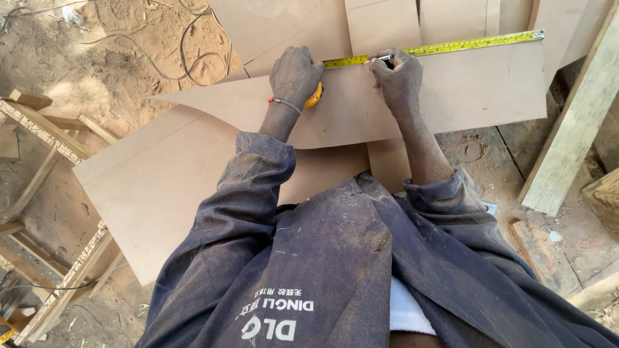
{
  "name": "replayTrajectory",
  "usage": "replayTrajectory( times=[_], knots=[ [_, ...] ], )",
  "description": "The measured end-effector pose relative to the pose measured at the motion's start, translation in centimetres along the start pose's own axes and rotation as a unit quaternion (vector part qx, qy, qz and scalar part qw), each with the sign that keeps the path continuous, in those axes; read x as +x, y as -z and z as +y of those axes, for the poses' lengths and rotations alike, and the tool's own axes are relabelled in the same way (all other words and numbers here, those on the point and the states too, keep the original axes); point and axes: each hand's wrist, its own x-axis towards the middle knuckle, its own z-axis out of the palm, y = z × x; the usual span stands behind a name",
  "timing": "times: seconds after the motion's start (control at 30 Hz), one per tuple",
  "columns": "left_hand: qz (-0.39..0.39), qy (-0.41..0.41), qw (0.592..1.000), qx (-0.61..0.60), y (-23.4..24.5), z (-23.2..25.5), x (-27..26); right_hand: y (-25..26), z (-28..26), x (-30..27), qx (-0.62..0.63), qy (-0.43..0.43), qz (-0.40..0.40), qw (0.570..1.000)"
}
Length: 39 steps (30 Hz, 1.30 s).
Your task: Measuring and marking wooden panels using a tape measure and pencil
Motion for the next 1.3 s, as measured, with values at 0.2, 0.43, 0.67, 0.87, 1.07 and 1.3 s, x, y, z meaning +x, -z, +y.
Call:
replayTrajectory(
  times=[0.2, 0.43, 0.67, 0.87, 1.07, 1.3],
  knots=[
    [0.005, -0.003, 1.000, -0.002, -0.3, -0.2, 0.2, -0.1, 0.2, 0.2, 0.007, -0.013, 0.000, 1.000],
    [0.013, -0.007, 1.000, -0.001, -0.5, -0.3, 0.2, -0.1, 0.0, 0.2, -0.011, -0.016, -0.001, 1.000],
    [0.003, -0.006, 1.000, 0.004, 0.1, 0.1, -0.1, 1.1, -2.7, -1.3, 0.101, -0.050, -0.002, 0.994],
    [-0.087, -0.062, 0.990, -0.089, 1.2, 4.5, -4.8, 3.4, -4.5, -8.8, 0.222, -0.084, 0.020, 0.971],
    [-0.187, -0.076, 0.957, -0.210, -1.8, 12.0, -11.8, 5.8, -3.1, -15.2, 0.147, -0.036, 0.109, 0.982],
    [-0.273, -0.094, 0.934, -0.213, -2.3, 13.7, -16.4, 10.1, -1.0, -19.4, 0.083, -0.043, 0.074, 0.993]
  ],
)
